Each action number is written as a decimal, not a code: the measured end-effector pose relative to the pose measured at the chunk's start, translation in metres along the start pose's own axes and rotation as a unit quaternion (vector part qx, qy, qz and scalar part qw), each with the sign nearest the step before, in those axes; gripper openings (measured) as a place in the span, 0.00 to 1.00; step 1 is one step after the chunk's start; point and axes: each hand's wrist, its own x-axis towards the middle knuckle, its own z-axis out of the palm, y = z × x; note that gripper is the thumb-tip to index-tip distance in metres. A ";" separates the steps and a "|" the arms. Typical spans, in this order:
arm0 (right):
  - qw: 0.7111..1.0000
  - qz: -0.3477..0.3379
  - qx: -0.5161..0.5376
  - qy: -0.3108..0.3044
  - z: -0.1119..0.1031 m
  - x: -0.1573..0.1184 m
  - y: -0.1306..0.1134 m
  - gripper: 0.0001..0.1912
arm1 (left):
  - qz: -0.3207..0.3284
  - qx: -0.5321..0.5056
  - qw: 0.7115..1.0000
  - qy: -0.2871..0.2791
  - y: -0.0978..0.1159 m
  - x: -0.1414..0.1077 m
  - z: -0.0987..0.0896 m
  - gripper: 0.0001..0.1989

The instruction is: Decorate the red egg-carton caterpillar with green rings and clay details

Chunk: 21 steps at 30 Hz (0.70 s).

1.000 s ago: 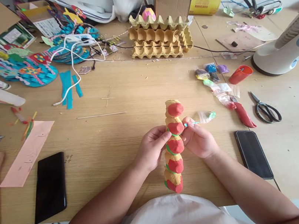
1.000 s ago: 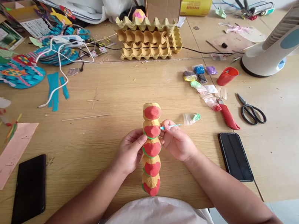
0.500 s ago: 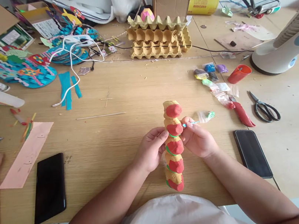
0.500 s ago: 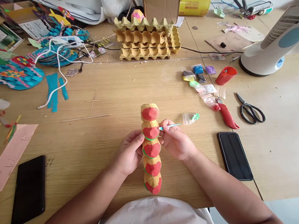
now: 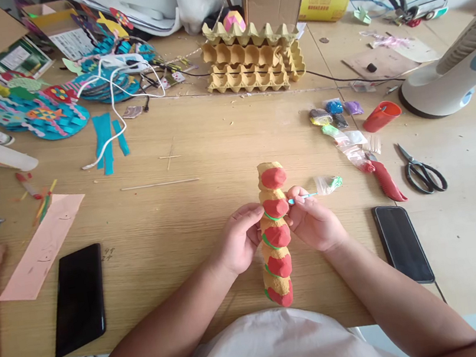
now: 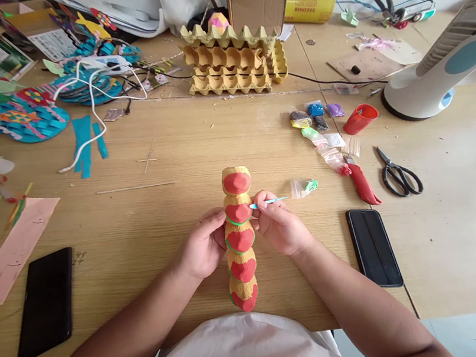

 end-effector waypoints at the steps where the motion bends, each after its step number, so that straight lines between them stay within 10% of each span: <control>1: 1.000 0.002 -0.002 0.001 0.000 0.000 0.000 0.16 | -0.001 0.001 1.000 -0.002 0.000 0.000 0.000 0.14; 21: 1.000 -0.016 0.015 0.005 -0.002 0.003 -0.001 0.15 | 0.116 0.307 0.945 0.003 0.022 0.009 -0.024 0.16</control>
